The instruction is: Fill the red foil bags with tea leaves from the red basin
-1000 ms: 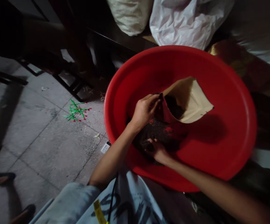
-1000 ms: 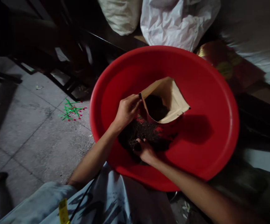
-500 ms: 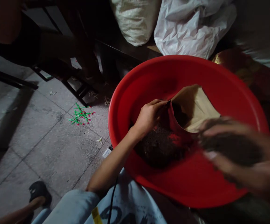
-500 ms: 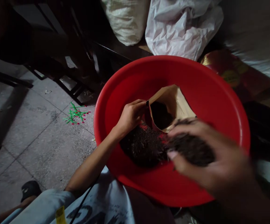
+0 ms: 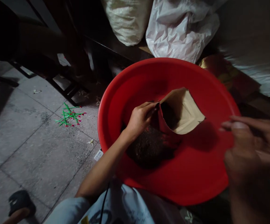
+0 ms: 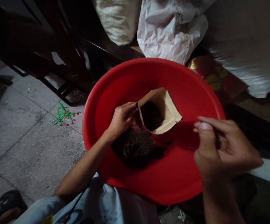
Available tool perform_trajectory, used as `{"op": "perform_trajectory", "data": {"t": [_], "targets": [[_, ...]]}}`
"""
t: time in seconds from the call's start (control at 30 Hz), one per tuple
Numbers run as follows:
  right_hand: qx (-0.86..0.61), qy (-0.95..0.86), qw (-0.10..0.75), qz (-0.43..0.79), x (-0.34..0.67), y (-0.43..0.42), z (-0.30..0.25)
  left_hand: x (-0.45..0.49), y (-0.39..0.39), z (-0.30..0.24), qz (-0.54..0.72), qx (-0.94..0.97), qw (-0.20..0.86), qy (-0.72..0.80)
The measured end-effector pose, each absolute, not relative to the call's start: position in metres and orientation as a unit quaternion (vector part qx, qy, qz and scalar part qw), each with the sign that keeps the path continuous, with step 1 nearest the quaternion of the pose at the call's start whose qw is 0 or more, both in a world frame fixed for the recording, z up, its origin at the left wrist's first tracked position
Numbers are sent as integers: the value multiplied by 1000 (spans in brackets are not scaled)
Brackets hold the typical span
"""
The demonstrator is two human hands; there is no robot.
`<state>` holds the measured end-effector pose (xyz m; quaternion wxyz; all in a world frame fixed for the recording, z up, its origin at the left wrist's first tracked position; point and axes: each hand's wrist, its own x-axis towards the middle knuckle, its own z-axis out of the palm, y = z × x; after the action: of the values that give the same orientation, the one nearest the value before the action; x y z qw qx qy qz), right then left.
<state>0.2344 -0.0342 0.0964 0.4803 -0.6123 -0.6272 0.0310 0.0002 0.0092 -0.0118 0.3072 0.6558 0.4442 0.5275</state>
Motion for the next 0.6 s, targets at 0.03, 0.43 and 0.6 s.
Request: {"op": "perform_trajectory", "data": {"t": [0.03, 0.43, 0.6], "targets": [[-625, -591, 507, 47, 241, -38, 88, 0, 10, -13, 530, 656, 305, 443], [-644, -640, 414, 65, 261, -61, 10, -5, 9, -15, 523, 667, 301, 438], [-488, -819, 242, 178, 209, -80, -37, -9, 13, -16, 508, 674, 298, 446]]}}
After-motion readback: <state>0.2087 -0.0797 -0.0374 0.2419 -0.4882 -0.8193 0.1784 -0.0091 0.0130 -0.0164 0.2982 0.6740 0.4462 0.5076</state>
